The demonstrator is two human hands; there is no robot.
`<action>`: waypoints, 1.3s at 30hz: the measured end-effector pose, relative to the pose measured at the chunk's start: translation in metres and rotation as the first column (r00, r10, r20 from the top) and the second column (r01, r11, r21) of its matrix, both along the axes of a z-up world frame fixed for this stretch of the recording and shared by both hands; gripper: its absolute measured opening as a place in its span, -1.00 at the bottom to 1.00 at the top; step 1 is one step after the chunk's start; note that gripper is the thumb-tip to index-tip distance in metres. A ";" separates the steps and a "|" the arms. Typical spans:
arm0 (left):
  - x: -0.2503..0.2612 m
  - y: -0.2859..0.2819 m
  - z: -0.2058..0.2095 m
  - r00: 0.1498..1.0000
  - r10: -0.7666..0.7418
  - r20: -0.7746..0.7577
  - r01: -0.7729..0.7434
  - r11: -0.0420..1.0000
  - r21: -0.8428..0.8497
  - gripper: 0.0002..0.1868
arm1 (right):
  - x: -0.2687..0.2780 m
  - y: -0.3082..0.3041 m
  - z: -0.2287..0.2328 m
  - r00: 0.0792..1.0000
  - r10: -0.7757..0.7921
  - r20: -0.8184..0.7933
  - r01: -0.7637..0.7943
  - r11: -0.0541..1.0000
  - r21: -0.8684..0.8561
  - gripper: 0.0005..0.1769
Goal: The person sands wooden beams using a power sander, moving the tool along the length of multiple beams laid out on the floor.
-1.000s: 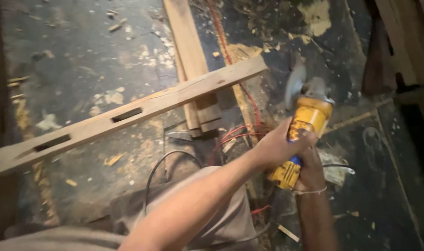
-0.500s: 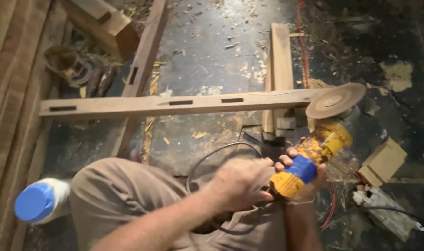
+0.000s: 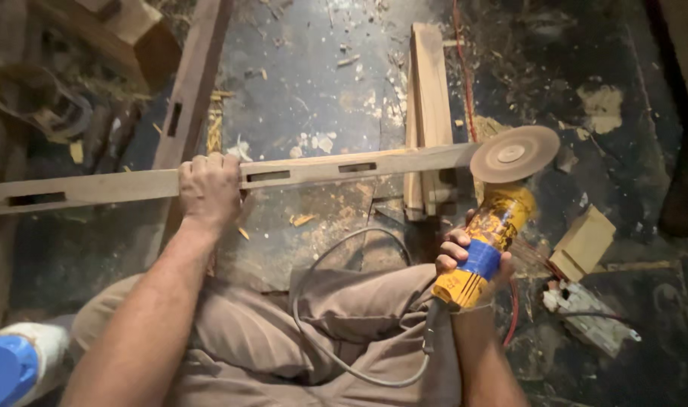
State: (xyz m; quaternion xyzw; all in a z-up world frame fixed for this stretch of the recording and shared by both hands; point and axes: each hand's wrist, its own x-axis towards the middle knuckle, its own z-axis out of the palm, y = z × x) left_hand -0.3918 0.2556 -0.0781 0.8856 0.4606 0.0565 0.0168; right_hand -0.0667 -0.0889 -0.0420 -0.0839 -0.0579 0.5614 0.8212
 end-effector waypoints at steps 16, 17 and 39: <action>-0.004 0.000 0.032 0.984 -0.164 -0.071 0.154 0.980 -0.127 -0.06 | 0.012 -0.013 -0.009 0.987 0.149 0.058 -0.145 0.987 -0.069 -0.18; -0.007 0.001 0.038 0.976 -0.155 -0.153 0.122 0.971 -0.205 -0.03 | 0.013 -0.013 -0.001 0.970 0.205 0.134 -0.188 0.974 -0.124 -0.19; -0.087 0.023 0.002 0.992 -0.120 -0.037 0.120 0.993 -0.003 -0.56 | -0.144 0.126 0.121 -0.311 0.830 0.464 0.424 0.558 -0.714 0.31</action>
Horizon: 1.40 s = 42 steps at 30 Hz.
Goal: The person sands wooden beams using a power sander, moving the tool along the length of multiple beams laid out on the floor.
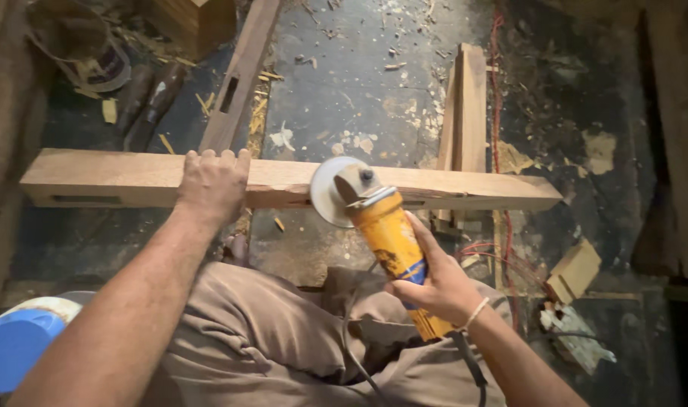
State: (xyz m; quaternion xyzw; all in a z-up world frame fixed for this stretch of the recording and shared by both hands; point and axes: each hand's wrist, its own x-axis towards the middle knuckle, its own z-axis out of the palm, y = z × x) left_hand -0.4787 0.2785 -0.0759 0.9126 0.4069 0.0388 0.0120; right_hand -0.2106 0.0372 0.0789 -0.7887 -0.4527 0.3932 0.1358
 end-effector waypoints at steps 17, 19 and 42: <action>0.000 0.000 0.016 0.996 -0.006 -0.093 -0.001 0.998 -0.070 -0.58 | 0.118 -0.089 -0.008 0.981 -0.187 0.044 0.180 0.975 0.134 0.28; 0.000 -0.002 0.018 0.995 -0.014 -0.104 0.006 0.997 -0.079 -0.48 | 0.141 -0.102 -0.004 0.980 -0.166 0.108 0.148 0.977 0.154 0.27; 0.002 -0.003 0.025 0.994 -0.026 -0.107 0.011 0.991 -0.135 -0.15 | 0.071 -0.077 -0.005 0.995 -0.102 0.023 0.089 0.944 0.316 0.23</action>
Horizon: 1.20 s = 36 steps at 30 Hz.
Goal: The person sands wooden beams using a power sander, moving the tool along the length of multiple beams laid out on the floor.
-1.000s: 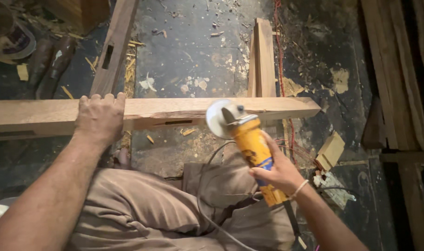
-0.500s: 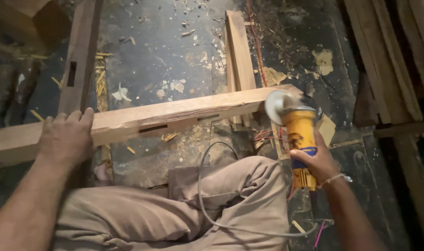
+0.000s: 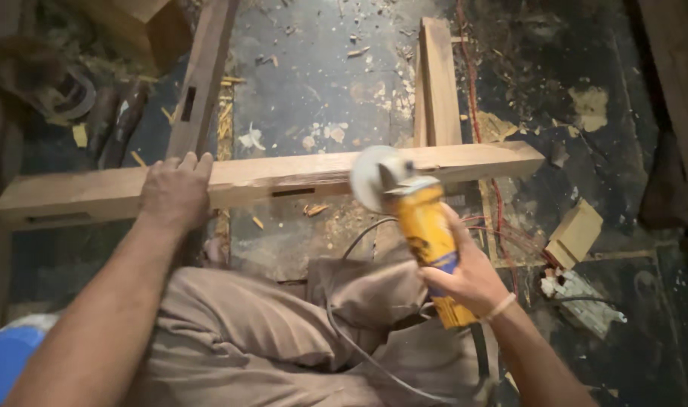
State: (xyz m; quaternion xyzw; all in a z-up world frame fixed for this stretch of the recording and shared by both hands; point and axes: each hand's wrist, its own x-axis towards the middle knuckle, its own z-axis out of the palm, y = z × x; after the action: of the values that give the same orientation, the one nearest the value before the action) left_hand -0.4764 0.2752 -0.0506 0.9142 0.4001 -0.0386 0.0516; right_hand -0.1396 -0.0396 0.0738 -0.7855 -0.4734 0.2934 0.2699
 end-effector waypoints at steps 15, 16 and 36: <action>0.001 0.002 0.006 0.998 0.019 0.055 -0.022 0.999 0.046 -0.58 | -0.003 0.000 0.001 0.993 0.055 0.105 -0.019 0.949 -0.316 0.26; 0.000 0.001 0.004 0.999 0.014 0.048 -0.017 0.998 0.061 -0.58 | 0.005 -0.008 0.002 0.987 0.068 0.148 -0.021 0.954 -0.300 0.29; 0.003 -0.001 0.003 1.000 0.026 0.014 -0.027 0.999 0.041 -0.28 | 0.082 -0.101 -0.091 0.088 -0.052 -0.995 0.598 0.801 0.011 -0.23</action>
State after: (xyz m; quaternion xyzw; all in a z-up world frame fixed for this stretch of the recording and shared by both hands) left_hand -0.4738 0.2740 -0.0472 0.9100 0.4124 -0.0234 0.0361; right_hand -0.0577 -0.1407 -0.0171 -0.4189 -0.0451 0.5416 0.7275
